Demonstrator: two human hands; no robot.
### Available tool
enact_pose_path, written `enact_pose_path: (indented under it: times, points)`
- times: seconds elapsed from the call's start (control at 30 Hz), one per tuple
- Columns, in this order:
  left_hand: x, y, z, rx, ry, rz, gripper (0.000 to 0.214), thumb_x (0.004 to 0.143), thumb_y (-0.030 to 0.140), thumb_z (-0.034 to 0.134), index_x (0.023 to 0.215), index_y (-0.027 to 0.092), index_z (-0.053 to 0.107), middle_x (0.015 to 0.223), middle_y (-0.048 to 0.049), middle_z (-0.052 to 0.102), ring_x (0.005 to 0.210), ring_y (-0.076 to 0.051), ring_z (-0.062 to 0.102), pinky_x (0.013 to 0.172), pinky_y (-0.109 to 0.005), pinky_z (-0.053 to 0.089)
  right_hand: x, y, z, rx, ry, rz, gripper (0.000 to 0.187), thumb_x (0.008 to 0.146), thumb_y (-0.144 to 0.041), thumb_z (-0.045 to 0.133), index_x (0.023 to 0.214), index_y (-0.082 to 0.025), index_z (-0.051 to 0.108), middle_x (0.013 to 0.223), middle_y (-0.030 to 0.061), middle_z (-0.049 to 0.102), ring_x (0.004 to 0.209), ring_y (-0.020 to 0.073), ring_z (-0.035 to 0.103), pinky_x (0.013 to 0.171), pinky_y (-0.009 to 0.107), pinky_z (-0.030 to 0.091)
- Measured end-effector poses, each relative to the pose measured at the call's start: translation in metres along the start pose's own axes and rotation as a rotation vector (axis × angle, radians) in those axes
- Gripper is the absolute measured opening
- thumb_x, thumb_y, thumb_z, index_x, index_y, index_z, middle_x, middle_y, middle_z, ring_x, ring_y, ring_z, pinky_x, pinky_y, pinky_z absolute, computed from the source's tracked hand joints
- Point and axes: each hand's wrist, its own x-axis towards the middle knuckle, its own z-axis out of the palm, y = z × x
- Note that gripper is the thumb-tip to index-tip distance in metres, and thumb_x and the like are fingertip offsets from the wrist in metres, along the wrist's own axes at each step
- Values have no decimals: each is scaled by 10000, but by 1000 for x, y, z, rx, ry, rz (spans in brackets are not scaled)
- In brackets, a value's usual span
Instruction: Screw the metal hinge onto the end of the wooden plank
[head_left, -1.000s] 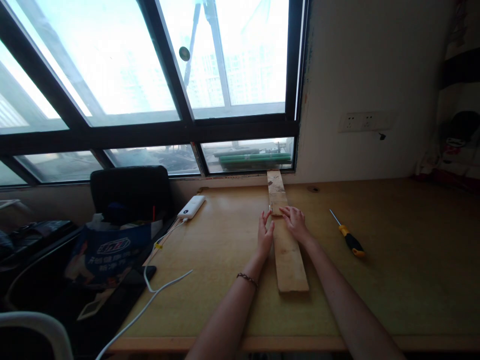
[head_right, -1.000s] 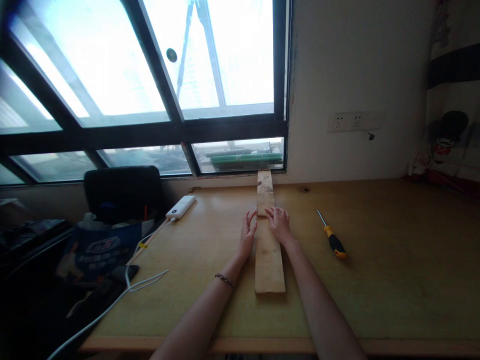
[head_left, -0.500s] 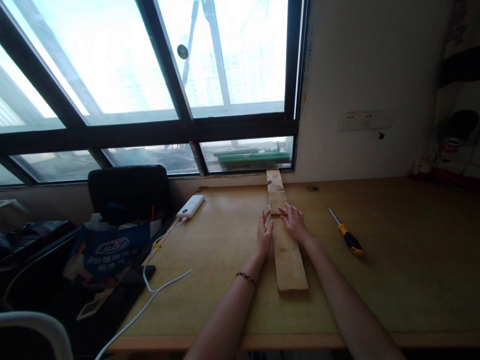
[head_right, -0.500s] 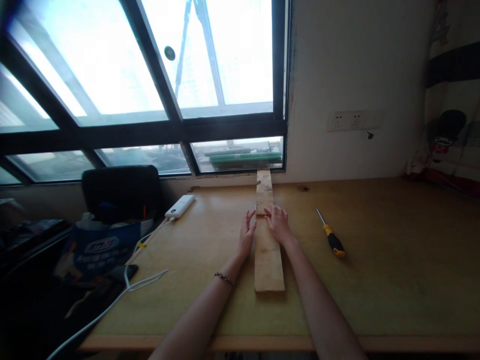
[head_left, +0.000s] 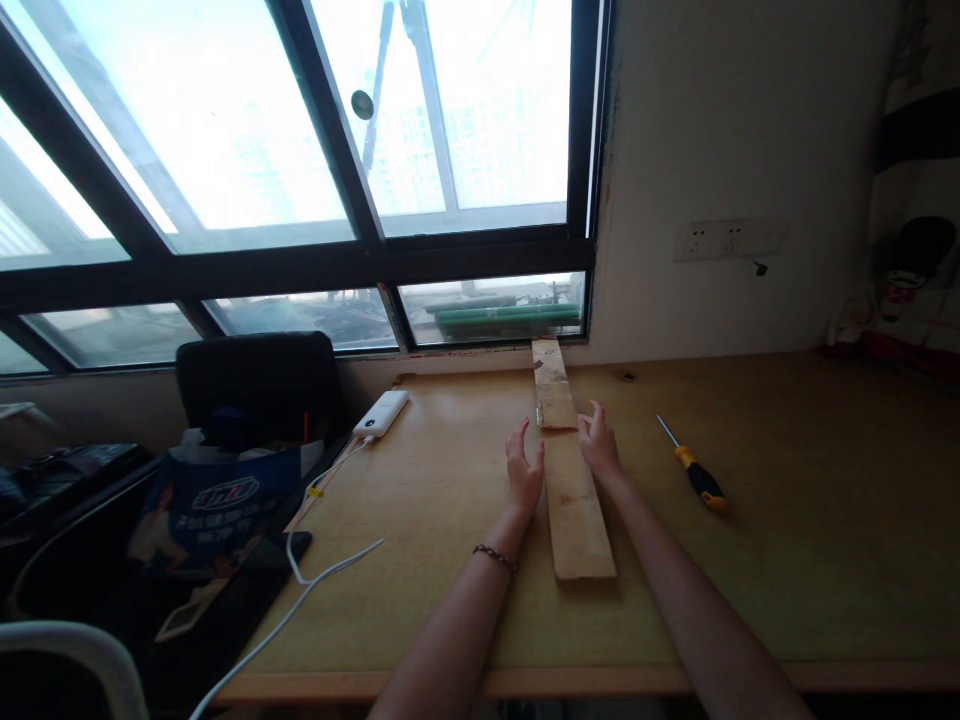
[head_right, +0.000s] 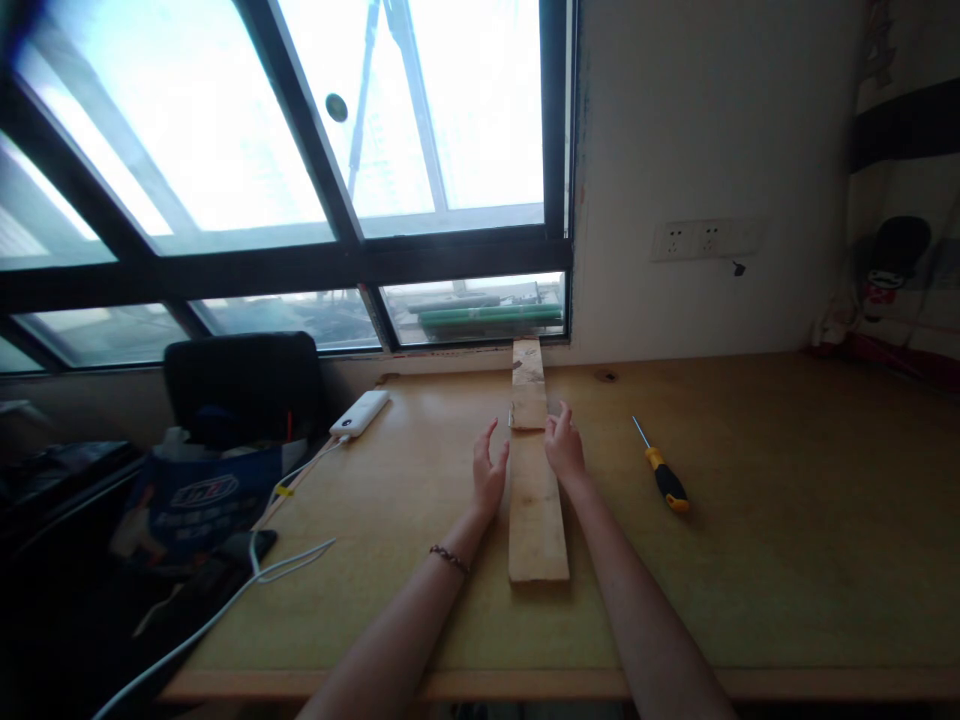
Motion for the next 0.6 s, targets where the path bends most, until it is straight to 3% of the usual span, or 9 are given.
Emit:
enact_pose_path:
  times: [0.13, 0.23, 0.43, 0.6]
  points:
    - [-1, 4, -2, 281, -77, 155, 345, 822, 260, 469, 1159, 221, 530, 1319, -64, 447, 1274, -205, 305, 1064, -415, 208, -1, -8, -2, 81, 20, 4, 442, 841, -265, 372, 1259, -129, 322, 1049, 149, 638, 963, 229, 601, 835, 379, 448]
    - [-4, 8, 1, 387, -170, 195, 329, 835, 287, 448, 1146, 267, 554, 1369, -19, 396, 1323, -204, 207, 1078, -417, 165, -1, -13, -2, 213, 32, -28, 443, 846, -257, 380, 1270, -156, 302, 1122, 139, 603, 1002, 209, 583, 868, 375, 437]
    - [-8, 7, 9, 427, -290, 52, 473, 803, 371, 500, 1270, 369, 427, 1422, 19, 309, 1356, -256, 54, 1052, -528, -28, -6, -28, 0, 433, -78, -121, 500, 838, -197, 394, 1315, -204, 241, 1261, 98, 513, 1170, 171, 466, 1003, 394, 331]
    - [-6, 2, 11, 284, -279, -29, 503, 806, 379, 493, 1296, 385, 382, 1421, 28, 310, 1356, -243, 74, 1062, -495, -31, -11, -38, 2, 434, -203, -233, 602, 815, -137, 402, 1365, -228, 174, 1373, 67, 389, 1294, 141, 298, 1095, 393, 164]
